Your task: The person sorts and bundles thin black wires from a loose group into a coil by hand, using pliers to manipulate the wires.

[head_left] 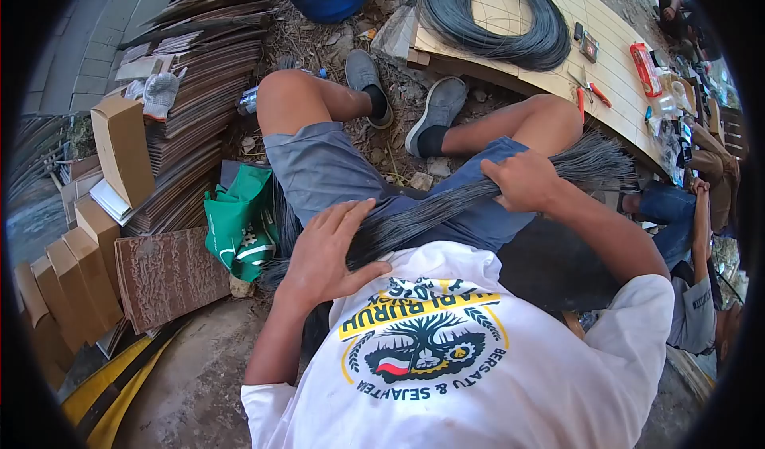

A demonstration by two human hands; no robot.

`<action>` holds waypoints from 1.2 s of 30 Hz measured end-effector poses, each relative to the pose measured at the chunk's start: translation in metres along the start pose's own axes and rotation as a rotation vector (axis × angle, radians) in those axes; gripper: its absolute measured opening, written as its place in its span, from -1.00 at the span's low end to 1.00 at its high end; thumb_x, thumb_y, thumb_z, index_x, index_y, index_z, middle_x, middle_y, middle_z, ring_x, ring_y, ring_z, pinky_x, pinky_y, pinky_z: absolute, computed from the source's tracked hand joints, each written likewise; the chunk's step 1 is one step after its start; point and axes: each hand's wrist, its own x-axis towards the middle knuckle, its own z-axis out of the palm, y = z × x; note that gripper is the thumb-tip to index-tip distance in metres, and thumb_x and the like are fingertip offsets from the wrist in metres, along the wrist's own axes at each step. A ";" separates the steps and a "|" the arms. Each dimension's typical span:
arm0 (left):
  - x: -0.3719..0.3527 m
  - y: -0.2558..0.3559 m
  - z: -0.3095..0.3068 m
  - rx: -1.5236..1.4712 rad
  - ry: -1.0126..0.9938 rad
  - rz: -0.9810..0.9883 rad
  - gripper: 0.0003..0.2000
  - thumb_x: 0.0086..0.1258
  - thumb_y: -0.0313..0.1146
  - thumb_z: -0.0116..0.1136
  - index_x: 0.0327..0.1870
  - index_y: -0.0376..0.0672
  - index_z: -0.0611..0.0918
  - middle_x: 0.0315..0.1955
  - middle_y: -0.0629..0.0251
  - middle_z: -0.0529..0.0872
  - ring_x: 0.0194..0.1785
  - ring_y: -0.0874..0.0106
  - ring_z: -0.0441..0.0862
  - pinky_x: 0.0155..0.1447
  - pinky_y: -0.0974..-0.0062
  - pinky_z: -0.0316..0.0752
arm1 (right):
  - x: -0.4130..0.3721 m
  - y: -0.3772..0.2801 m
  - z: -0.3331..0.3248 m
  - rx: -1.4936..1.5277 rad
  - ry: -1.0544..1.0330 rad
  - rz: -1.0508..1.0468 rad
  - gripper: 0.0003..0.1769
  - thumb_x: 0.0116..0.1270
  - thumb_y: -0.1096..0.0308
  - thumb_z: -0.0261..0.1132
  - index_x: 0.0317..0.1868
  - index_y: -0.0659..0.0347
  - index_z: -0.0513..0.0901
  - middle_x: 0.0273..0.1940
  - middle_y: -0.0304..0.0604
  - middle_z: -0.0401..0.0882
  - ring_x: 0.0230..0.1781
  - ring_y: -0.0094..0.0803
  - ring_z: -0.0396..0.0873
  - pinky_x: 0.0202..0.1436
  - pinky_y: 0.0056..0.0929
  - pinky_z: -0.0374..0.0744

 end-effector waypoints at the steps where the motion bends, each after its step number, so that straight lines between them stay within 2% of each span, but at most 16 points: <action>1: 0.020 0.002 0.021 -0.002 0.006 0.070 -0.17 0.13 0.03 0.42 0.39 -0.19 0.38 0.12 -0.08 0.61 0.18 0.02 0.58 0.24 0.07 0.47 | 0.004 0.001 -0.006 -0.004 0.013 0.006 -0.52 0.07 0.17 0.46 -0.03 0.16 0.55 -0.41 -0.04 0.71 -0.32 -0.05 0.72 -0.30 -0.07 0.64; 3: 0.053 0.020 0.051 -0.029 -0.185 -0.266 -0.24 0.15 0.00 0.41 0.35 -0.14 0.41 -0.05 -0.10 0.71 -0.01 -0.02 0.69 0.09 0.10 0.56 | 0.008 0.001 -0.019 -0.073 0.030 -0.007 -0.52 0.04 0.18 0.47 -0.03 0.13 0.57 -0.41 -0.04 0.72 -0.33 -0.08 0.73 -0.33 -0.09 0.64; 4: 0.062 0.021 0.061 -0.024 -0.187 -0.245 -0.24 0.15 0.00 0.41 0.35 -0.14 0.41 -0.05 -0.10 0.71 -0.01 -0.02 0.69 0.09 0.10 0.56 | 0.009 0.005 -0.022 -0.072 0.036 0.014 -0.52 0.04 0.18 0.47 -0.03 0.13 0.57 -0.41 -0.04 0.72 -0.33 -0.08 0.73 -0.33 -0.09 0.64; 6: 0.072 0.020 0.079 0.039 -0.225 -0.368 -0.41 0.25 -0.10 0.33 0.28 -0.09 0.44 -0.24 -0.04 0.76 -0.21 -0.02 0.73 -0.10 0.06 0.61 | 0.008 0.012 -0.025 -0.106 0.034 0.008 -0.62 0.07 0.22 0.41 -0.09 0.12 0.60 -0.40 -0.05 0.72 -0.33 -0.10 0.74 -0.34 -0.09 0.65; 9: 0.072 0.017 0.096 0.047 -0.131 -0.309 -0.53 0.31 -0.19 0.24 0.21 -0.07 0.45 -0.30 0.02 0.77 -0.27 0.00 0.74 -0.16 0.05 0.60 | 0.011 0.013 -0.030 -0.157 0.029 -0.010 -0.73 0.13 0.29 0.33 -0.14 0.13 0.64 -0.40 -0.07 0.73 -0.34 -0.09 0.74 -0.36 -0.10 0.65; 12: 0.077 0.009 0.108 0.035 -0.146 -0.285 -0.51 0.31 -0.21 0.22 0.24 -0.06 0.40 -0.29 0.00 0.77 -0.29 -0.01 0.74 -0.18 0.04 0.61 | 0.013 0.013 -0.033 -0.160 0.041 -0.034 -0.79 0.17 0.34 0.25 -0.17 0.12 0.66 -0.40 -0.08 0.73 -0.34 -0.09 0.75 -0.37 -0.12 0.65; 15: 0.083 0.005 0.113 0.031 -0.157 -0.260 -0.49 0.32 -0.21 0.21 0.27 -0.06 0.37 -0.29 0.00 0.76 -0.30 -0.02 0.73 -0.19 0.04 0.61 | 0.015 0.015 -0.026 -0.187 0.082 -0.038 -0.72 0.12 0.28 0.30 -0.12 0.07 0.67 -0.49 -0.11 0.68 -0.44 -0.12 0.71 -0.42 -0.13 0.61; 16: 0.087 0.004 0.114 0.031 -0.169 -0.256 -0.48 0.32 -0.22 0.21 0.28 -0.06 0.36 -0.29 0.00 0.76 -0.30 -0.02 0.73 -0.20 0.04 0.61 | 0.016 0.016 -0.025 -0.185 0.083 -0.030 -0.72 0.12 0.28 0.30 -0.12 0.07 0.67 -0.49 -0.11 0.68 -0.44 -0.12 0.71 -0.42 -0.13 0.61; 18: 0.093 0.002 0.121 0.029 -0.190 -0.255 -0.48 0.32 -0.22 0.21 0.28 -0.05 0.35 -0.29 0.00 0.76 -0.30 -0.03 0.73 -0.19 0.03 0.61 | 0.016 0.011 -0.033 -0.208 0.052 -0.026 -0.83 0.22 0.32 0.23 -0.23 0.09 0.72 -0.42 -0.13 0.74 -0.31 -0.18 0.76 -0.36 -0.19 0.64; 21: 0.105 -0.002 0.132 0.019 -0.177 -0.223 -0.46 0.31 -0.20 0.22 0.29 -0.03 0.34 -0.30 -0.01 0.76 -0.30 -0.05 0.73 -0.18 0.01 0.60 | 0.015 0.003 -0.045 -0.291 0.071 -0.037 -0.85 0.19 0.31 0.27 -0.33 0.08 0.76 -0.42 -0.17 0.75 -0.30 -0.25 0.76 -0.36 -0.26 0.63; 24: 0.105 -0.004 0.143 -0.050 -0.161 -0.182 -0.45 0.29 -0.19 0.24 0.29 -0.01 0.35 -0.34 -0.02 0.76 -0.28 -0.05 0.72 -0.16 -0.01 0.58 | 0.010 -0.018 -0.068 -0.383 -0.008 -0.123 -0.85 0.19 0.33 0.26 -0.31 0.11 0.75 -0.47 -0.21 0.72 -0.40 -0.28 0.74 -0.41 -0.30 0.60; 27: 0.110 -0.009 0.142 -0.114 -0.108 -0.168 -0.47 0.29 -0.17 0.24 0.26 0.00 0.38 -0.37 -0.02 0.75 -0.25 -0.05 0.72 -0.15 -0.02 0.56 | 0.023 -0.035 -0.079 -0.453 -0.081 -0.128 -0.85 0.18 0.34 0.28 -0.29 0.12 0.76 -0.45 -0.24 0.74 -0.37 -0.30 0.75 -0.39 -0.35 0.60; 28: 0.113 -0.011 0.139 -0.139 -0.089 -0.176 -0.50 0.29 -0.16 0.25 0.24 0.00 0.41 -0.38 -0.03 0.75 -0.25 -0.05 0.72 -0.15 -0.01 0.55 | 0.025 -0.044 -0.091 -0.435 -0.144 -0.057 -0.87 0.14 0.35 0.34 -0.34 0.06 0.82 -0.35 -0.26 0.79 -0.26 -0.28 0.76 -0.34 -0.27 0.63; 32: 0.105 -0.012 0.126 -0.171 -0.055 -0.170 -0.55 0.29 -0.11 0.26 0.16 -0.03 0.49 -0.35 -0.05 0.76 -0.25 -0.07 0.71 -0.11 -0.01 0.54 | 0.024 -0.025 -0.073 -0.404 -0.010 -0.022 -0.85 0.16 0.36 0.32 -0.32 0.07 0.83 -0.32 -0.24 0.79 -0.23 -0.27 0.77 -0.31 -0.24 0.65; 34: 0.099 -0.009 0.115 -0.161 -0.055 -0.173 -0.56 0.29 -0.10 0.27 0.14 -0.04 0.51 -0.34 -0.05 0.76 -0.23 -0.07 0.71 -0.10 0.00 0.54 | 0.017 -0.010 -0.059 -0.346 -0.013 -0.013 -0.83 0.23 0.33 0.22 -0.27 0.15 0.73 -0.44 -0.13 0.73 -0.36 -0.22 0.75 -0.41 -0.20 0.61; 36: 0.098 0.003 0.103 -0.147 -0.075 -0.210 -0.56 0.26 -0.04 0.31 0.06 -0.10 0.58 -0.29 -0.06 0.76 -0.18 -0.05 0.72 -0.06 0.03 0.55 | 0.009 -0.004 -0.057 -0.305 -0.028 0.030 -0.82 0.23 0.33 0.21 -0.24 0.15 0.72 -0.45 -0.11 0.72 -0.37 -0.19 0.75 -0.41 -0.16 0.61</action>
